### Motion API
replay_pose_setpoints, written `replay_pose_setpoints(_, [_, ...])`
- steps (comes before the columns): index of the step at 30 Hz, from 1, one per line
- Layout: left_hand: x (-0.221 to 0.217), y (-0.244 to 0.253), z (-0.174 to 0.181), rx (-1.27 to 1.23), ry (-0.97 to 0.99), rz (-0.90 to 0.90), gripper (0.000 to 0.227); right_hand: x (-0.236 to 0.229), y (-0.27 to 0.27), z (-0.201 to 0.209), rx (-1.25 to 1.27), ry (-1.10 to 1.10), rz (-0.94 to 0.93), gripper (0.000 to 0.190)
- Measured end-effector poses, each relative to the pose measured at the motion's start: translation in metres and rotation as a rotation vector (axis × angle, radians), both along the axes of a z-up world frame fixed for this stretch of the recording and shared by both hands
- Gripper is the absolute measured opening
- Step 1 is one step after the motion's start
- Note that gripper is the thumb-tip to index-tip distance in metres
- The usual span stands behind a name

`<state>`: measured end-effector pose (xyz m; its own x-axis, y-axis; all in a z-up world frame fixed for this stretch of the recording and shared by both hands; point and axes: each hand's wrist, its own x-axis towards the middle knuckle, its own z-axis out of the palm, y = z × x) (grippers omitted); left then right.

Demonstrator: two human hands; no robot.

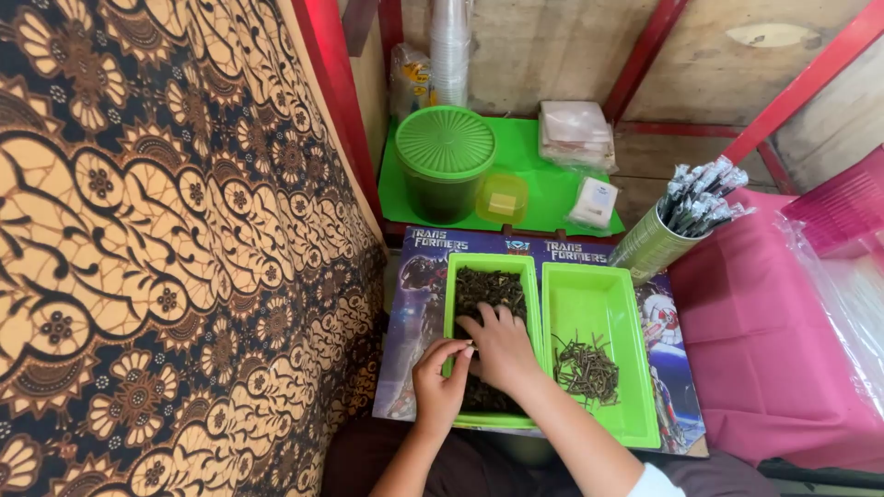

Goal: Sorting through dried tea leaves to remove stems and debris by hand.

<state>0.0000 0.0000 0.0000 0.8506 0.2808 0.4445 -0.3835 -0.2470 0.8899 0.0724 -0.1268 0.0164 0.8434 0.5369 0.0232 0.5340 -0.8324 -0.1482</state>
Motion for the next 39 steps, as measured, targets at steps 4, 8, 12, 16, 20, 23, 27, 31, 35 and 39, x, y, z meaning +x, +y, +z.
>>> replay_pose_setpoints(4, [0.003,0.0,-0.008,0.081,-0.061,-0.019,0.011,0.023,0.011,0.006,-0.087,0.053,-0.024,0.046])
replay_pose_setpoints(8, [-0.001,0.0,-0.007,0.157,-0.068,-0.025,0.013,0.03,0.008,0.028,0.01,0.305,-0.126,0.047])
replay_pose_setpoints(12, [0.004,0.002,-0.01,0.022,0.098,0.014,0.013,0.039,-0.016,0.05,0.356,0.551,-0.241,0.023])
replay_pose_setpoints(16, [0.013,0.005,-0.02,-0.033,0.279,0.077,0.014,0.049,-0.035,0.052,0.507,0.561,-0.284,0.015])
replay_pose_setpoints(20, [0.016,0.005,-0.024,-0.134,0.365,0.154,0.018,0.041,-0.034,0.078,0.576,0.654,-0.334,0.009])
replay_pose_setpoints(23, [0.021,0.003,-0.022,-0.114,0.328,0.163,0.016,0.04,-0.036,0.078,0.546,0.679,-0.359,0.01])
replay_pose_setpoints(27, [0.024,0.005,-0.027,0.015,0.235,0.155,0.015,0.031,-0.039,0.057,0.436,0.646,-0.338,0.024])
replay_pose_setpoints(31, [0.024,0.006,-0.021,0.06,0.228,0.117,0.013,0.016,-0.042,0.043,0.422,0.608,-0.378,0.031])
replay_pose_setpoints(35, [0.024,0.005,-0.023,0.141,0.182,0.071,0.013,0.004,-0.04,0.038,0.445,0.576,-0.345,0.035])
replay_pose_setpoints(39, [0.023,0.006,-0.019,0.288,0.151,0.043,0.015,0.005,-0.044,0.027,0.544,0.46,-0.304,0.036])
